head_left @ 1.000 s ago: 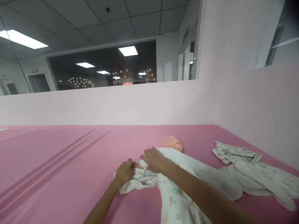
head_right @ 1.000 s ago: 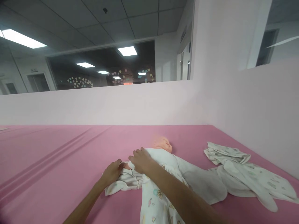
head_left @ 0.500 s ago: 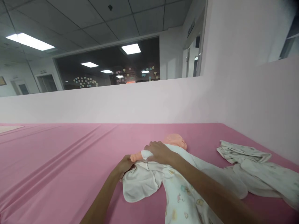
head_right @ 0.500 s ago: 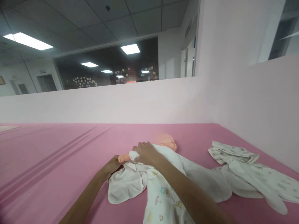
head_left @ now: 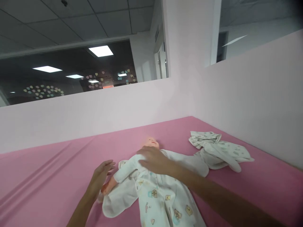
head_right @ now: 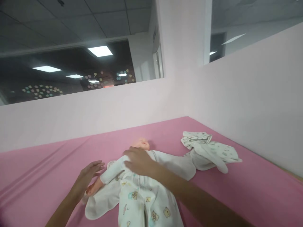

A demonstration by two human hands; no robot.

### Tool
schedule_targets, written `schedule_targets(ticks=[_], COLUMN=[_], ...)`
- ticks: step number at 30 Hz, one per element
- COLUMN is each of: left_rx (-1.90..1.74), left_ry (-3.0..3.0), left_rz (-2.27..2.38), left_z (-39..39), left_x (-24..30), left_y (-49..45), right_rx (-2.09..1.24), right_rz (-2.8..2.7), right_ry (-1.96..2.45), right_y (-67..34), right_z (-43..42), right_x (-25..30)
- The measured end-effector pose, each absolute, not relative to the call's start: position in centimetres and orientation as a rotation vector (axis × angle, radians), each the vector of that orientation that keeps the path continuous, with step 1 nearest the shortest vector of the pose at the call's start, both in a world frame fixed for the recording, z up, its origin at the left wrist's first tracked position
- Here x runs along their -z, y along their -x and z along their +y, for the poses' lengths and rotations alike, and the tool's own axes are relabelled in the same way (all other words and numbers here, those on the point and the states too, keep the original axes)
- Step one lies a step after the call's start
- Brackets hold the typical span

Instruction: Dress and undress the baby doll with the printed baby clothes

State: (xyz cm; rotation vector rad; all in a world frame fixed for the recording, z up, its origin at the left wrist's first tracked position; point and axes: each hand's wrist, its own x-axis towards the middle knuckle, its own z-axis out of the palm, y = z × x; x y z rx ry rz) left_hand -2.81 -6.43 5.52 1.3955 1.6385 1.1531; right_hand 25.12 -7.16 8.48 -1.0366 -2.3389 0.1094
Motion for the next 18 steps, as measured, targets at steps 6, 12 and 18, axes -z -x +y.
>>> schedule_targets(ticks=[6,12,18], left_rx=[-1.167,-0.555,0.001], left_ry=[-1.938,-2.591,-2.849], left_rz=[1.796,1.312,1.209], left_z=[-7.0,-7.1,-4.7], left_x=[-6.9,-10.2,-9.9], left_y=[-2.6,-14.3,-20.5], right_rx=[-0.128,-0.234,-0.369], right_rz=[-1.667,-1.54,-1.488], right_ry=[1.983,1.969,1.841], right_y=[-41.5,-44.5,-44.9], right_z=[-9.0,-10.1,-9.3], right_x=[-2.9,1.1,0.7])
